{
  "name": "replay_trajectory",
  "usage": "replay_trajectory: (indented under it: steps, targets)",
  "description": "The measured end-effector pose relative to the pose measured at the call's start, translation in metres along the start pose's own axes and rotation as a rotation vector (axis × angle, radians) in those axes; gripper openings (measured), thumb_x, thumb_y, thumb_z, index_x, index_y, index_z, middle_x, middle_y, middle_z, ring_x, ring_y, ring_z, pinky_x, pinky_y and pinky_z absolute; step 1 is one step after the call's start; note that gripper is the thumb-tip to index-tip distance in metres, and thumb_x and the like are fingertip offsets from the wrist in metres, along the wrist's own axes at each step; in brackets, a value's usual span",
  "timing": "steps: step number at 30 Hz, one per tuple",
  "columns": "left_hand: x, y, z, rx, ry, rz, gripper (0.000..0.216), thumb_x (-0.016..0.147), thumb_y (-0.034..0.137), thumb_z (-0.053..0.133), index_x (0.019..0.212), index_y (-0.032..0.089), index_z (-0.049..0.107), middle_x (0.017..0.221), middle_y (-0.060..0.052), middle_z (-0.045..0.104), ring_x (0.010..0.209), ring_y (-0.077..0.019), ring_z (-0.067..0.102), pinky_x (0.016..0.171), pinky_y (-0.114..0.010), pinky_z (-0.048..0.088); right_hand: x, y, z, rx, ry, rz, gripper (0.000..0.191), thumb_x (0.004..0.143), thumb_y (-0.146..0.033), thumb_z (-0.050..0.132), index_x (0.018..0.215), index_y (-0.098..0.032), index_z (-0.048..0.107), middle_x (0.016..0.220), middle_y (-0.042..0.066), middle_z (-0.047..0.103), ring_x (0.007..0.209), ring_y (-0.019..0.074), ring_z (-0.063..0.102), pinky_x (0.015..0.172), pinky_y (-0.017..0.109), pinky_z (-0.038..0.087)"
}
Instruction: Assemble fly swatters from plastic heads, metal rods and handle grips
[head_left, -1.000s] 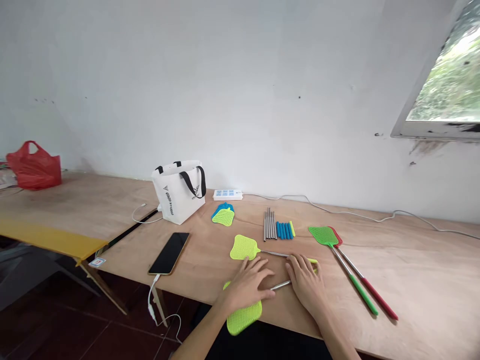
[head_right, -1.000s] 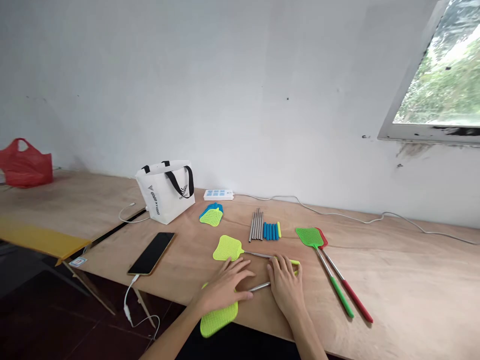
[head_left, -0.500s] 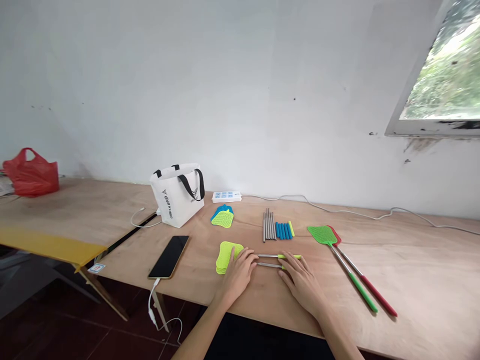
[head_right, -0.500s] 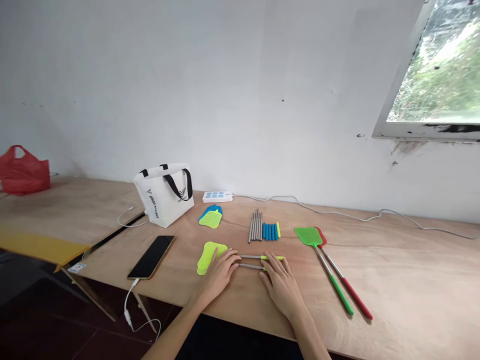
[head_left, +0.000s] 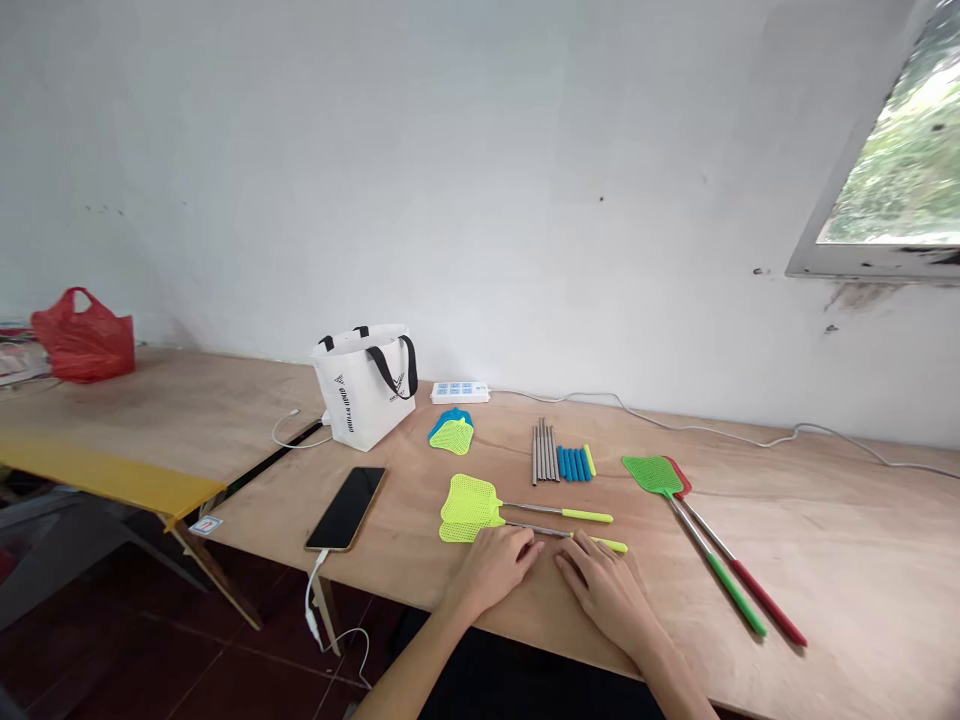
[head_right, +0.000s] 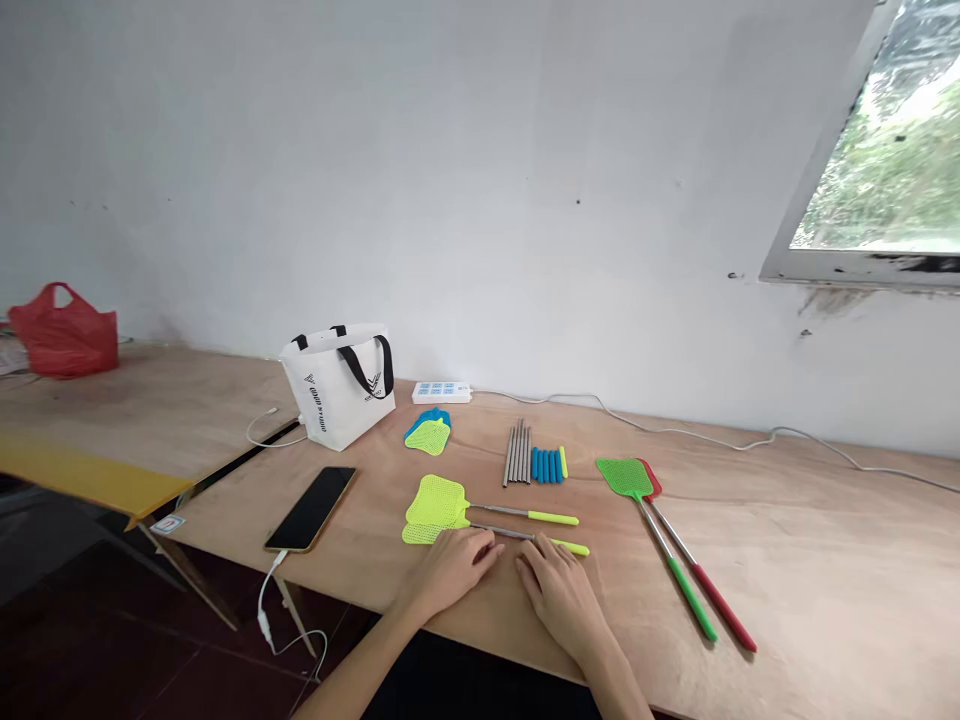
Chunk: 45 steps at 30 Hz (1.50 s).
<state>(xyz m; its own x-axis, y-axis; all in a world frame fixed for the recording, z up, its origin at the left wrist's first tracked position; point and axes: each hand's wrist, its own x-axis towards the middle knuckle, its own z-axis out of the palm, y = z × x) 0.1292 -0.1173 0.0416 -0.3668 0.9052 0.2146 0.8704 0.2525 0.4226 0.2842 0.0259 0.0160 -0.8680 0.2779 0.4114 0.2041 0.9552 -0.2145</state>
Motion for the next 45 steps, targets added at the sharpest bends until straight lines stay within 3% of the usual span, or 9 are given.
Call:
replay_trajectory:
  steps: [9,45]
  targets:
    - [0.001,-0.0009,-0.0036,-0.017,-0.006,-0.035,0.034,0.103,0.035,0.049,0.074,0.02,0.058,0.075,-0.001,0.069,0.07,-0.0183,0.062,0.058,-0.03,0.025,0.0013,-0.0032,-0.0064,0.059,-0.063,0.049,0.024,0.106,-0.029,0.041,0.093,-0.026,0.061,0.093,0.0,0.067,0.087,0.0189,0.067,0.074,0.028,0.046]
    - [0.0014,-0.0021,-0.0024,-0.032,-0.026,-0.031,0.034,0.103,0.036,0.047,0.077,0.021,0.061,0.076,-0.002,0.069,0.07,-0.0184,0.061,0.059,-0.029,0.026,0.0006,-0.0022,-0.0065,0.05,-0.069,0.07,0.027,0.106,-0.032,0.04,0.096,-0.028,0.064,0.096,0.0,0.07,0.089,0.019,0.068,0.073,0.028,0.045]
